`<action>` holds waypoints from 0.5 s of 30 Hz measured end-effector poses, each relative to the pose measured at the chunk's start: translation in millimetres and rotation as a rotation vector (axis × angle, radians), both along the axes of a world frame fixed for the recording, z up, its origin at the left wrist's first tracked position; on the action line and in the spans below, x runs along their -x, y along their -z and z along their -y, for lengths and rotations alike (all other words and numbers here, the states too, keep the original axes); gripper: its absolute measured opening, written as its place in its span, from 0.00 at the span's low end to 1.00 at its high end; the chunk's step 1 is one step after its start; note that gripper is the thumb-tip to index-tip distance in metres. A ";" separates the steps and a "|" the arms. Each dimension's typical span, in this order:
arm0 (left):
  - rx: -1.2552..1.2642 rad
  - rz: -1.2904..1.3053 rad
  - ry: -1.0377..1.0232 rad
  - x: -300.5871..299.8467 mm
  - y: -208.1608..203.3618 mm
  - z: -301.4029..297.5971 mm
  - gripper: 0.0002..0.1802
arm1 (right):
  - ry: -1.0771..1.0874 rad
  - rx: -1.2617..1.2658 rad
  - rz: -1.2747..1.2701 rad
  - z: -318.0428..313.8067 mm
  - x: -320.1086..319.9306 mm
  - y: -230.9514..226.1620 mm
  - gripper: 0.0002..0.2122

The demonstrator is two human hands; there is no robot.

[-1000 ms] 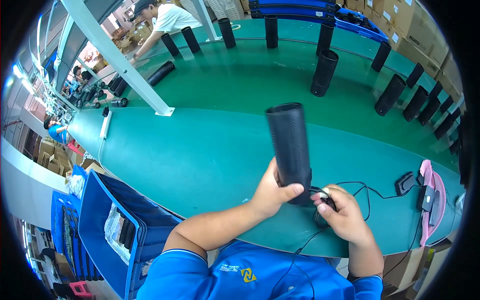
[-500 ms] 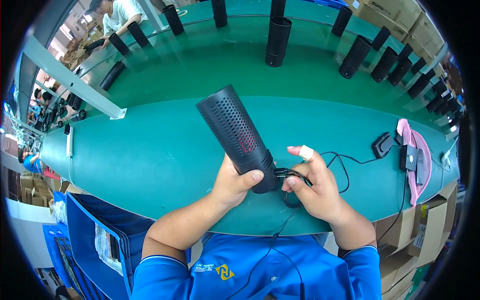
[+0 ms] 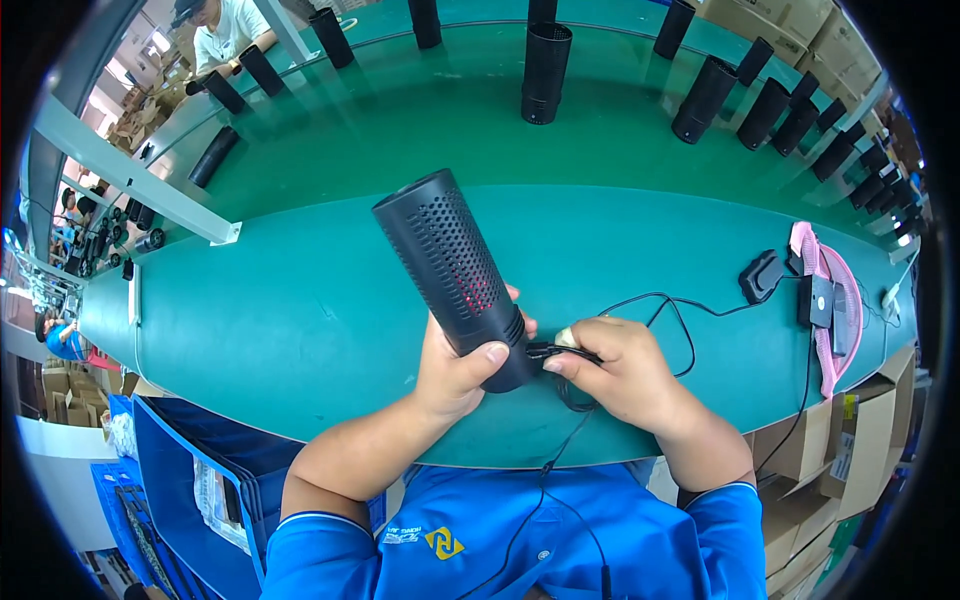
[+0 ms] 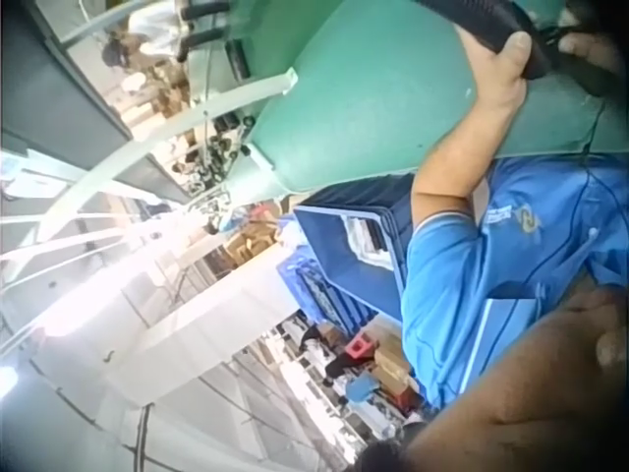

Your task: Testing the LED light functions and connectivity of cylindrical speakers on a factory assembly line.

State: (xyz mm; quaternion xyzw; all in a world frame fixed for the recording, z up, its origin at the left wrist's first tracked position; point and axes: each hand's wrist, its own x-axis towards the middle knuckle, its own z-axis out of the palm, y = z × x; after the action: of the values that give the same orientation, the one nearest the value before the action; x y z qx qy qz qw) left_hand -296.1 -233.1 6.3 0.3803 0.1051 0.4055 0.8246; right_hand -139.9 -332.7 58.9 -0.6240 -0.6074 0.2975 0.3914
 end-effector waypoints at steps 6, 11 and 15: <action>-0.047 0.013 0.004 0.5 1.7 -3.0 0.32 | 0.005 -0.113 0.109 -0.6 12.0 5.5 0.04; -0.084 0.000 0.013 2.7 3.3 -2.8 0.34 | 0.012 -0.083 0.065 -0.3 14.5 8.5 0.06; -0.093 -0.018 0.020 2.6 6.2 -4.2 0.35 | 0.025 -0.063 0.033 -1.4 15.1 9.2 0.07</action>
State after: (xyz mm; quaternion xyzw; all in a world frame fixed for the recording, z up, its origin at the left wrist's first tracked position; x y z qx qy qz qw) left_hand -298.7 -228.9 0.1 0.4227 0.0896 0.3984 0.8091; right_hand -155.0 -331.3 49.7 -0.6237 -0.6150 0.2629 0.4046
